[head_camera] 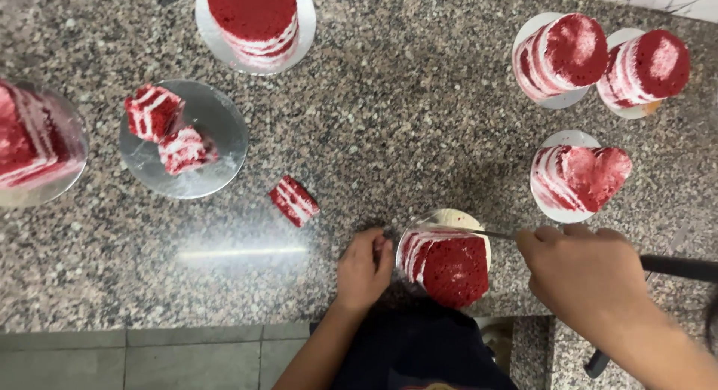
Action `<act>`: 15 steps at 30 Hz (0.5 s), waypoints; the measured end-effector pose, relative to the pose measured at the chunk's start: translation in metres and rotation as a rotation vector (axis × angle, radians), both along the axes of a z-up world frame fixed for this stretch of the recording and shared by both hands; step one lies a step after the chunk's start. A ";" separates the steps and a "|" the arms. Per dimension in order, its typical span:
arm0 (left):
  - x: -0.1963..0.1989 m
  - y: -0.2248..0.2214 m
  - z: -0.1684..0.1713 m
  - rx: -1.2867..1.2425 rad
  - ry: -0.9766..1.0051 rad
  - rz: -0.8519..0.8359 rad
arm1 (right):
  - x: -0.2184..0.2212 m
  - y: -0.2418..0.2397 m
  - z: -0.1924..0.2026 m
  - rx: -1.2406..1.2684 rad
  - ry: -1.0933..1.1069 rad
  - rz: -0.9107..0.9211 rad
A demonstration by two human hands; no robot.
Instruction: The person slices a small piece off a red velvet cake layer with a long knife, then uses an icing spatula to scoop white frosting from a bowl and spread it over the top and sides of the cake layer on a turntable, working among several other layered cakes on the counter.
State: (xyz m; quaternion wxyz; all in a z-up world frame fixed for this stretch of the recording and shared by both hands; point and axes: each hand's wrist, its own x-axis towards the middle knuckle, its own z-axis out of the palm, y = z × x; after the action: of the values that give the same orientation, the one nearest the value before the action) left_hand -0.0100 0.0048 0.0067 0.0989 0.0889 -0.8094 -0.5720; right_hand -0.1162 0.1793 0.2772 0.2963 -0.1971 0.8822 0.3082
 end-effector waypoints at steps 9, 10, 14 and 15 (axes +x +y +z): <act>-0.012 -0.003 0.004 -0.101 -0.142 -0.054 | 0.018 -0.040 -0.009 -0.057 -0.006 0.223; -0.014 -0.003 0.006 -0.101 -0.176 -0.072 | 0.020 -0.045 -0.008 -0.050 -0.004 0.268; -0.017 -0.009 0.014 -0.121 -0.264 -0.155 | 0.029 -0.058 -0.012 -0.031 0.002 0.394; -0.019 -0.010 0.017 -0.114 -0.283 -0.165 | 0.033 -0.060 -0.013 -0.019 0.031 0.460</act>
State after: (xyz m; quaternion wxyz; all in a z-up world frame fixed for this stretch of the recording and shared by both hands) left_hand -0.0286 -0.0053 0.0232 -0.0586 0.0961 -0.8510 -0.5130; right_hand -0.0835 0.1192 0.2642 0.2028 -0.3911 0.8213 0.3625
